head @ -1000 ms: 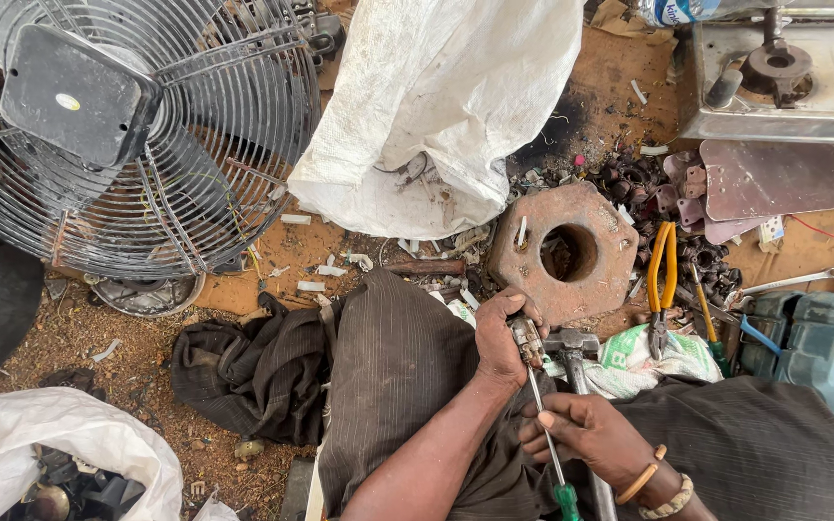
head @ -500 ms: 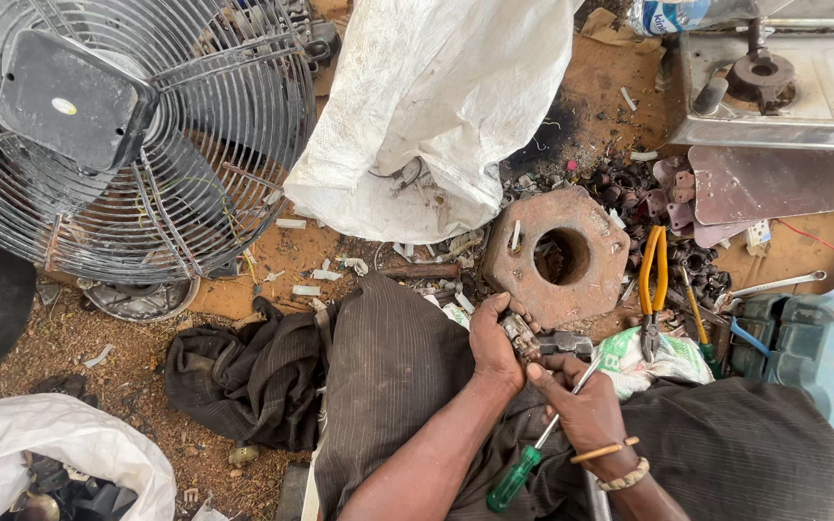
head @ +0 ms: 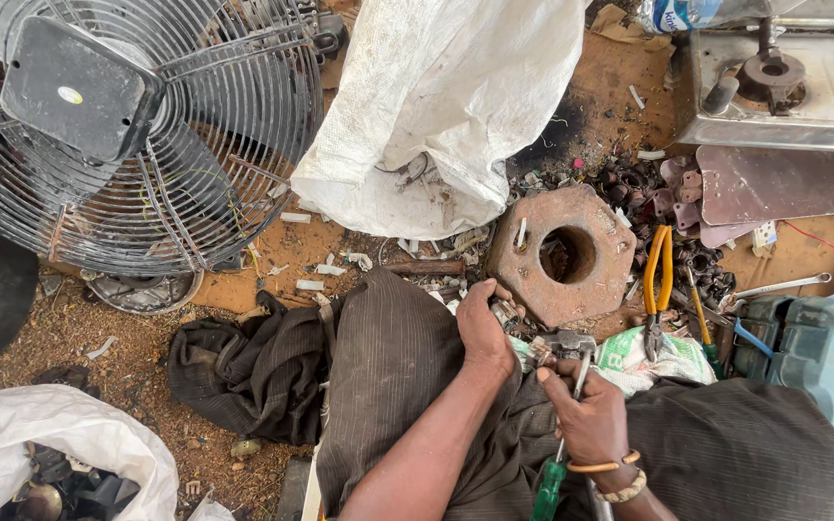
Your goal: The person sits on the ground and uses a hammer and screwdriver to strike and pry a small metal component. They repeatedly adjust the part, tap it, and use pliers to hold it while working on a clay anvil.
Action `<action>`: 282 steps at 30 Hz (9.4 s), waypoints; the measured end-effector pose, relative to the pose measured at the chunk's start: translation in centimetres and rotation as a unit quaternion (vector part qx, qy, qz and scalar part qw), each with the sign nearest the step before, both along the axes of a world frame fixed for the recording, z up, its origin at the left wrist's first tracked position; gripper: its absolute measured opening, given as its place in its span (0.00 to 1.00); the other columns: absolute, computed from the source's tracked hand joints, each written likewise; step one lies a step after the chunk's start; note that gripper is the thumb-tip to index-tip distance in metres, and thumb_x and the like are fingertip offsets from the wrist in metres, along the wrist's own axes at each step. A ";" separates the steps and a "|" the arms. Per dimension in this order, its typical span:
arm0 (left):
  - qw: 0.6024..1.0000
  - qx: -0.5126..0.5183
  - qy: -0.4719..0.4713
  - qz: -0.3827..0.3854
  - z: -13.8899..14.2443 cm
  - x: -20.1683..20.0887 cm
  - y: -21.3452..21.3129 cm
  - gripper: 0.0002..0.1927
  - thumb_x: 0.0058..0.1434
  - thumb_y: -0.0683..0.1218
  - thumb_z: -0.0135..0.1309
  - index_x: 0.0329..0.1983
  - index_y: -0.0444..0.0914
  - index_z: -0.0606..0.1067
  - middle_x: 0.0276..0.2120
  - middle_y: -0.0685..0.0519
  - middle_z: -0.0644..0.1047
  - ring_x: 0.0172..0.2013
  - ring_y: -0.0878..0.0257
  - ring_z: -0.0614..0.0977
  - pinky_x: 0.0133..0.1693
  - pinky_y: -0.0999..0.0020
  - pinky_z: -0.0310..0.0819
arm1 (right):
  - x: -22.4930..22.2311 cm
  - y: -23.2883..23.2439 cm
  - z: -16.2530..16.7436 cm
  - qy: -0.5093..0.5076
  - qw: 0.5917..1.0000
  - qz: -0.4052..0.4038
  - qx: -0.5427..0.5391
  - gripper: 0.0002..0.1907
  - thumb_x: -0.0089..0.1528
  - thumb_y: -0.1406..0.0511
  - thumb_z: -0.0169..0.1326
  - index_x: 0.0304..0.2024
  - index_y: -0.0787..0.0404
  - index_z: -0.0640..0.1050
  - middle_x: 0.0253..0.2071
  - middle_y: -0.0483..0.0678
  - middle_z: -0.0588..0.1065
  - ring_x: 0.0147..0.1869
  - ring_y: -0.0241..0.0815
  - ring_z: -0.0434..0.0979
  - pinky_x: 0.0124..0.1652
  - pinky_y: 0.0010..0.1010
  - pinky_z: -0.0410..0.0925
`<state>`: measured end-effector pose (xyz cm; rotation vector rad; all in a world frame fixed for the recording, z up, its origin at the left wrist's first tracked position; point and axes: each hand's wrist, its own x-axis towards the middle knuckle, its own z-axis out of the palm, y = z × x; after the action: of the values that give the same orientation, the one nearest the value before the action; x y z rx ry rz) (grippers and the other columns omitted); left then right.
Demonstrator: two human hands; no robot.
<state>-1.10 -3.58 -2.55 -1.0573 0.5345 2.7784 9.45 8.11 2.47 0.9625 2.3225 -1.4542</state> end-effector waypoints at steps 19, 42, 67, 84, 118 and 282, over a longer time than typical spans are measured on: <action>0.763 -0.291 0.373 -0.440 0.6 3.2 1.5 0.28 0.61 0.59 0.62 0.53 0.33 0.79 0.42 0.49 0.82 0.45 0.64 0.81 0.47 0.66 0.75 | 0.1 5.6 1.8 0.060 0.954 -0.170 -0.237 0.09 0.63 0.68 0.57 0.41 0.70 0.76 0.19 0.38 0.63 0.16 0.29 0.58 0.14 0.22 0.53; 0.890 -0.123 0.291 -0.329 1.5 2.1 -0.4 0.24 0.68 0.58 0.58 0.53 0.34 0.76 0.36 0.54 0.79 0.38 0.69 0.78 0.43 0.71 0.74 | -0.3 9.3 2.8 0.095 0.935 -0.188 -0.286 0.09 0.63 0.69 0.56 0.44 0.67 0.76 0.19 0.35 0.60 0.14 0.26 0.58 0.11 0.19 0.53; 0.975 -0.079 0.141 -0.155 4.1 1.5 -3.7 0.26 0.57 0.54 0.67 0.55 0.37 0.78 0.41 0.59 0.80 0.40 0.70 0.79 0.42 0.74 0.75 | -1.8 -2.9 6.9 -0.031 0.986 0.133 -0.090 0.21 0.59 0.54 0.58 0.48 0.60 0.85 0.13 0.39 0.64 0.14 0.30 0.58 0.16 0.25 0.52; 0.645 -0.655 0.176 -0.352 4.6 -1.6 -1.8 0.26 0.54 0.57 0.68 0.52 0.40 0.79 0.45 0.42 0.80 0.47 0.45 0.80 0.50 0.51 0.74 | 2.1 6.5 2.0 -0.068 0.899 0.280 0.328 0.36 0.51 0.35 0.62 0.53 0.46 0.79 0.45 0.49 0.79 0.51 0.45 0.82 0.50 0.38 0.75; 0.410 -0.714 0.406 -0.397 0.0 -2.4 3.0 0.22 0.56 0.40 0.58 0.56 0.38 0.77 0.55 0.49 0.76 0.60 0.49 0.70 0.62 0.50 0.61 | 1.4 10.7 -0.7 -0.129 0.898 -0.202 -0.370 0.05 0.61 0.66 0.56 0.35 0.60 0.74 0.24 0.45 0.72 0.21 0.35 0.69 0.20 0.28 0.64; 0.645 -0.558 0.402 -0.333 17.1 8.2 -2.9 0.21 0.74 0.57 0.47 0.50 0.34 0.77 0.40 0.47 0.79 0.39 0.56 0.81 0.41 0.59 0.76 | 10.4 17.1 3.2 -0.034 0.889 0.209 -0.406 0.35 0.65 0.58 0.53 0.73 0.64 0.63 0.57 0.63 0.77 0.59 0.55 0.79 0.57 0.47 0.72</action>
<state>7.08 -6.44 14.60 0.5058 2.2945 1.8389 19.83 25.24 5.68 0.2439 1.4605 -1.8693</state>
